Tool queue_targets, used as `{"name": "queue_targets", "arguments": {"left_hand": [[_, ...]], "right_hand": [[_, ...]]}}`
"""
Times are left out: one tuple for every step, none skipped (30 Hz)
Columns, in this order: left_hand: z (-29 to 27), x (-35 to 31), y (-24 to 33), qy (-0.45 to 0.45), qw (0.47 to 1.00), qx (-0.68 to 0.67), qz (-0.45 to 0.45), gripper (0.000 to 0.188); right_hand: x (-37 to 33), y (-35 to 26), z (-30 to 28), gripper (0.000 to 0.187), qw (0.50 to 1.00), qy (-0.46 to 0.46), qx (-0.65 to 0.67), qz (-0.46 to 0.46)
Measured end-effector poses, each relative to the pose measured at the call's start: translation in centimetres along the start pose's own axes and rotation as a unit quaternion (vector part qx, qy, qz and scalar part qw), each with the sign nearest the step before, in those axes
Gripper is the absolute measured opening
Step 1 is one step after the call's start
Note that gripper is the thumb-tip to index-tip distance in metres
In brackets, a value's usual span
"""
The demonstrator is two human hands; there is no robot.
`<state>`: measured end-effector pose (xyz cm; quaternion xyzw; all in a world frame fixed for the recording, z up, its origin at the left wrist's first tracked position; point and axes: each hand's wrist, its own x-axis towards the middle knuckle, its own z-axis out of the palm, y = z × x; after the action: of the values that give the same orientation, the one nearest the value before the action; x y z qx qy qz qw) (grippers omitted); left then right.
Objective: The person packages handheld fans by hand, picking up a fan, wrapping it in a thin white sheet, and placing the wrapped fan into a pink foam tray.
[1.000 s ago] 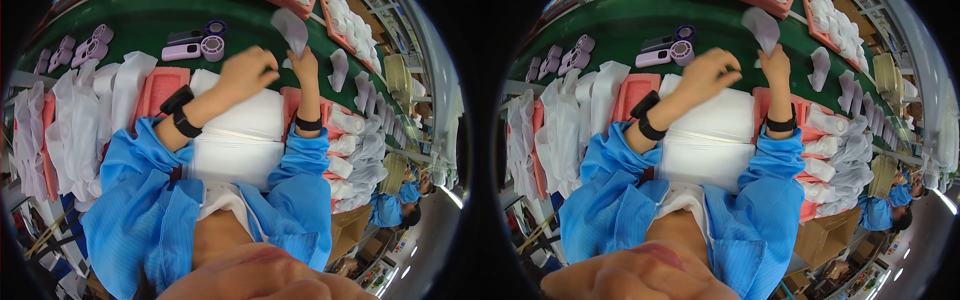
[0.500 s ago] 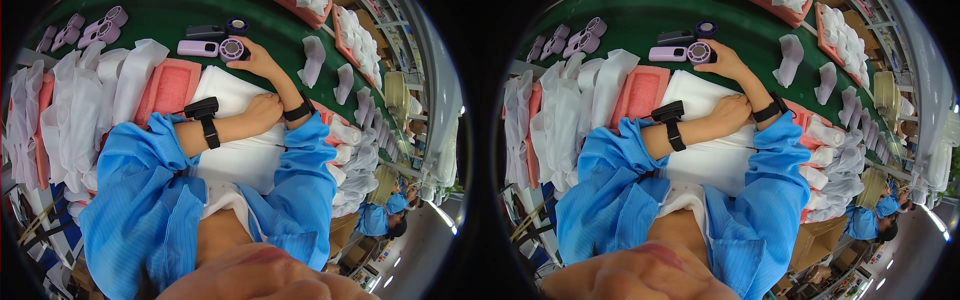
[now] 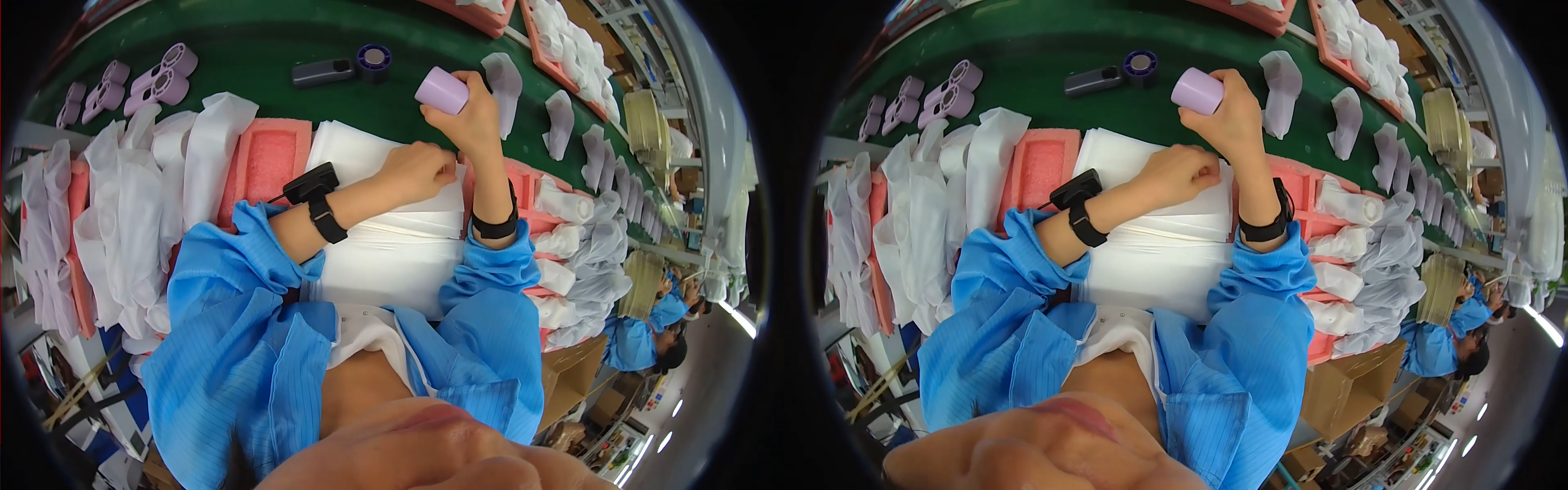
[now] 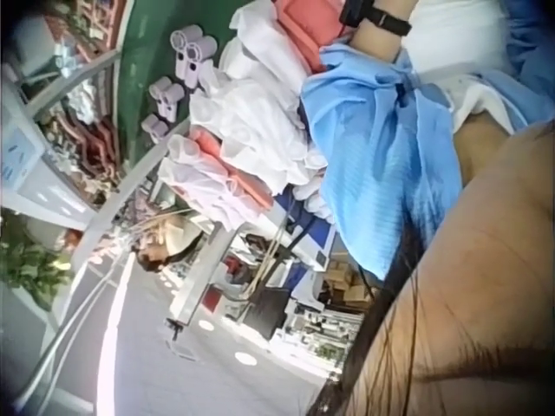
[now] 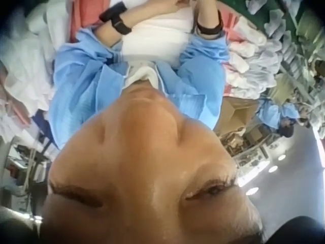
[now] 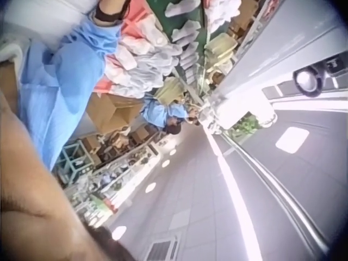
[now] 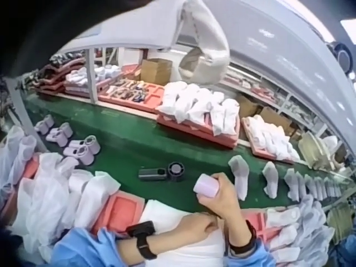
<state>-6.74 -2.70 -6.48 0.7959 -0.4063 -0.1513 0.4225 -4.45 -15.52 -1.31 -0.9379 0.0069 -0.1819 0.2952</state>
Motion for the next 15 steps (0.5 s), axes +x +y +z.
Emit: {"name": "queue_targets", "arguments": {"left_hand": [[-0.3, 0.2, 0.2, 0.005, 1.000, -0.025, 0.004, 0.011], [-0.8, 0.3, 0.0, 0.014, 0.999, -0.049, 0.003, 0.011], [-1.2, 0.5, -0.1, 0.022, 0.997, -0.073, 0.003, 0.011], [-1.5, 0.7, -0.4, 0.017, 0.997, -0.071, 0.006, 0.011], [-2.0, 0.8, -0.7, 0.039, 0.994, -0.098, 0.020, 0.011], [-2.4, 0.9, -1.0, 0.061, 0.990, -0.124, 0.033, 0.012], [-2.7, 1.0, -0.8, 0.080, 0.984, -0.151, 0.049, 0.012], [-3.2, 1.1, -0.7, 0.074, 0.984, -0.150, 0.053, 0.012], [-3.8, 1.2, -0.4, 0.088, 0.984, -0.154, 0.035, 0.014], [-4.5, 1.1, -0.4, 0.104, 0.982, -0.159, 0.014, 0.015], [-5.1, 1.1, -0.4, 0.120, 0.979, -0.164, -0.006, 0.017], [-5.7, 1.1, -0.4, 0.120, 0.979, -0.165, -0.003, 0.017], [-6.0, 1.2, -0.4, 0.127, 0.976, -0.178, -0.008, 0.016], [-6.3, 1.3, -0.4, 0.134, 0.972, -0.192, -0.012, 0.016], [-6.6, 1.2, -0.4, 0.143, 0.968, -0.203, -0.020, 0.016]], "right_hand": [[-0.4, 0.4, -0.5, 0.059, 1.000, 0.013, -0.012, 0.005], [-0.5, 0.6, -0.9, 0.059, 1.000, 0.019, -0.011, 0.010], [-0.5, 0.8, -1.4, 0.060, 1.000, 0.009, -0.021, -0.006], [-0.5, 0.8, -1.9, 0.060, 0.999, -0.001, -0.031, -0.022], [-0.5, 0.9, -2.4, 0.061, 0.998, -0.012, -0.041, -0.038], [-0.5, 1.0, -2.7, 0.061, 0.999, -0.008, -0.041, -0.034], [-0.6, 1.2, -3.4, 0.061, 0.998, -0.017, -0.067, 0.004], [-0.7, 1.5, -4.1, 0.061, 0.995, -0.028, -0.092, 0.042], [-0.9, 1.8, -4.9, 0.062, 0.989, -0.038, -0.115, 0.079], [-0.9, 2.1, -5.5, 0.062, 0.989, -0.037, -0.116, 0.082], [-0.9, 2.5, -6.5, 0.062, 0.994, -0.010, -0.042, 0.097], [-0.6, 2.8, -7.7, 0.062, 0.993, 0.018, 0.031, 0.108], [-1.0, 2.0, -9.7, 0.058, 0.991, 0.048, 0.078, 0.098], [-1.9, 1.1, -11.6, 0.054, 0.985, 0.079, 0.125, 0.087], [-2.7, 1.3, -12.8, 0.054, 0.986, 0.076, 0.125, 0.085]]}}
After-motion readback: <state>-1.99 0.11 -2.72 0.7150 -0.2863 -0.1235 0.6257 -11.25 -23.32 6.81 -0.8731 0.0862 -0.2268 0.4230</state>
